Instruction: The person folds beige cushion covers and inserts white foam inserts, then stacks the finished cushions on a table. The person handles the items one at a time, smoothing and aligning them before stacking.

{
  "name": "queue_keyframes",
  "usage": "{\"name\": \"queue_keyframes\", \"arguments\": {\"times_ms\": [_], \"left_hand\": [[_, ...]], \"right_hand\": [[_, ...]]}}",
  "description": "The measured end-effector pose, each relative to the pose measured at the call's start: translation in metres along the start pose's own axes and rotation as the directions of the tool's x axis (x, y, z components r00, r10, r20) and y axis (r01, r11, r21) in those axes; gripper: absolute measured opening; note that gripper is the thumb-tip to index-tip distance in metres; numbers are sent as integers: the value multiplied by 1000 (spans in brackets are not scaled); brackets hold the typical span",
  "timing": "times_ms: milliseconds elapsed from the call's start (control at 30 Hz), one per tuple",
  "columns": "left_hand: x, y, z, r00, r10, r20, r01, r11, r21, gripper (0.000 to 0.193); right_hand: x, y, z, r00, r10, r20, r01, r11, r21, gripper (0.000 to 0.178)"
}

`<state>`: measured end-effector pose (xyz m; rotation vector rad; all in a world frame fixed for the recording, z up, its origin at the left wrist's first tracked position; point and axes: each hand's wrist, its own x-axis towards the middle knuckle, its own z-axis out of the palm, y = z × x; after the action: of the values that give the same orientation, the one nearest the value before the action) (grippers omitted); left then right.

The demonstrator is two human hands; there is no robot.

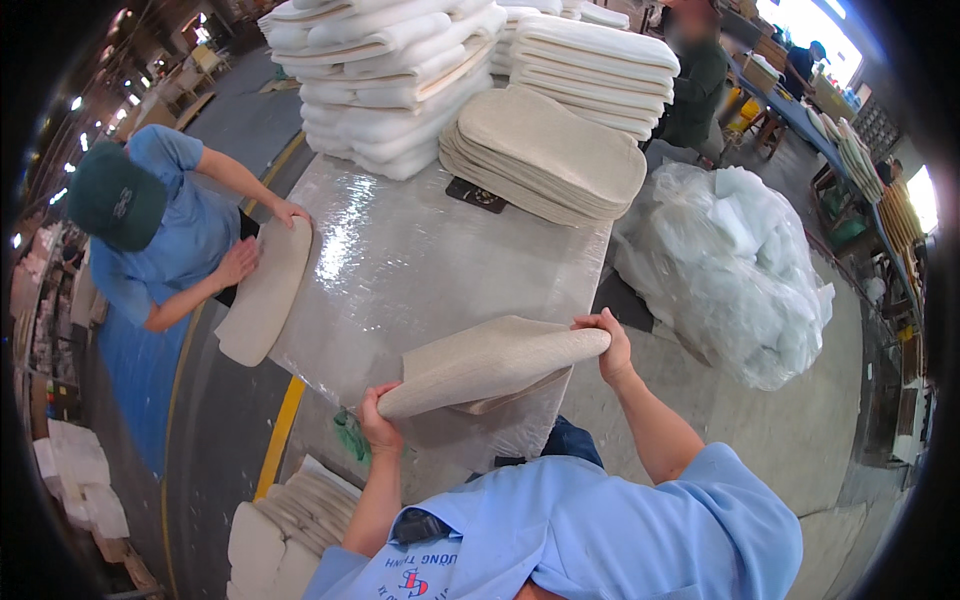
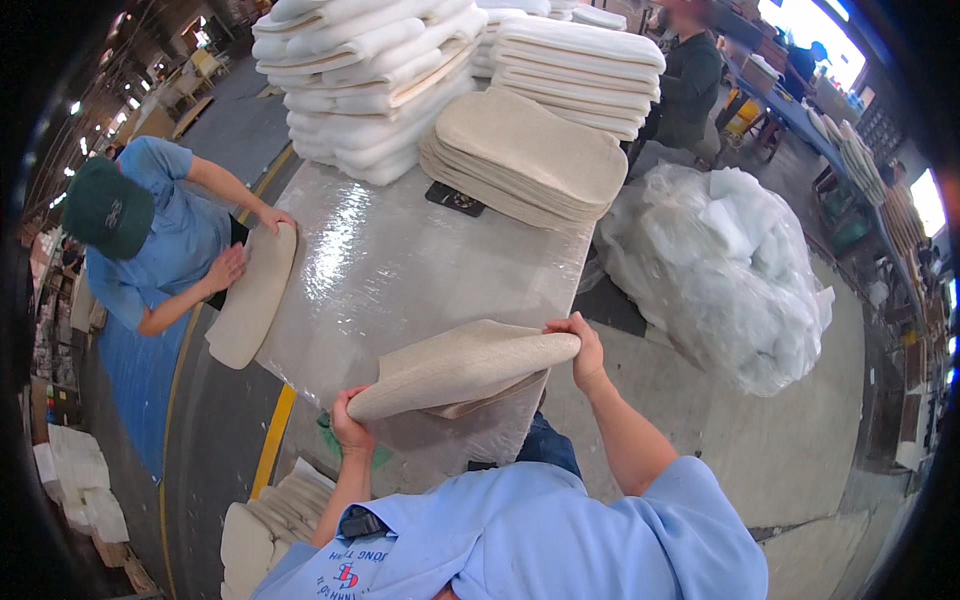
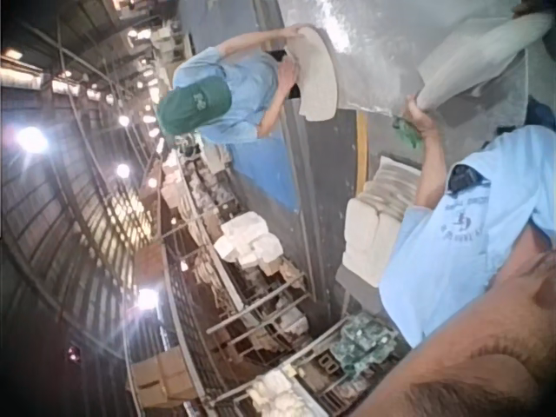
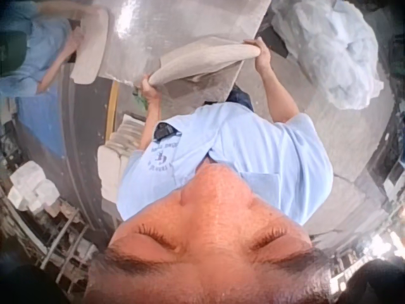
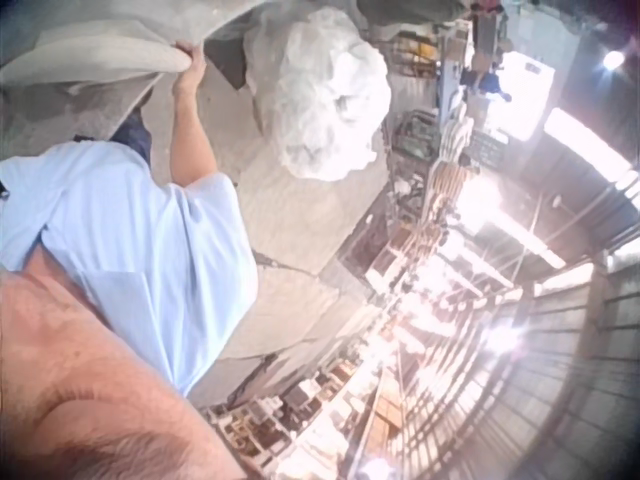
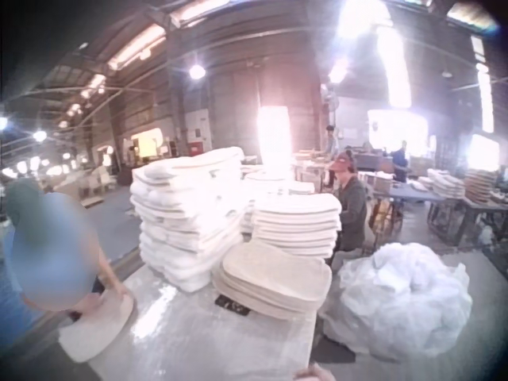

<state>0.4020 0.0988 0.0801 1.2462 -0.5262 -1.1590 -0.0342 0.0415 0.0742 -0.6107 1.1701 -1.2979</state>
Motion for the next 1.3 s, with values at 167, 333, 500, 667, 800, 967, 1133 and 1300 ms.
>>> {"name": "queue_keyframes", "arguments": {"times_ms": [167,333,500,667,800,967,1133,1300], "left_hand": [[-32,5,-19,991,-73,111,81,994,-67,37],[-69,14,-52,917,-305,257,258,945,199,32],[-7,32,-16,781,-579,236,249,634,732,39],[42,-19,76,731,-323,601,-506,334,795,54],[41,-44,134,558,-524,644,-729,62,682,61],[0,-51,100,753,-225,619,-559,278,781,36],[-45,-51,98,793,-137,593,-554,242,796,26],[-25,-53,100,795,-327,511,-477,184,859,43]], "right_hand": [[-29,3,-24,991,117,71,-115,993,-20,43],[-58,-10,-48,898,400,184,-357,906,-229,37],[2,-22,-7,860,465,210,-78,528,-846,49],[45,23,87,726,429,537,536,134,-833,39],[50,28,78,777,441,450,487,33,-873,29],[-9,51,84,871,249,423,421,65,-905,24],[-37,61,68,852,123,509,502,84,-861,29],[-19,43,91,816,328,477,462,127,-878,39]]}}
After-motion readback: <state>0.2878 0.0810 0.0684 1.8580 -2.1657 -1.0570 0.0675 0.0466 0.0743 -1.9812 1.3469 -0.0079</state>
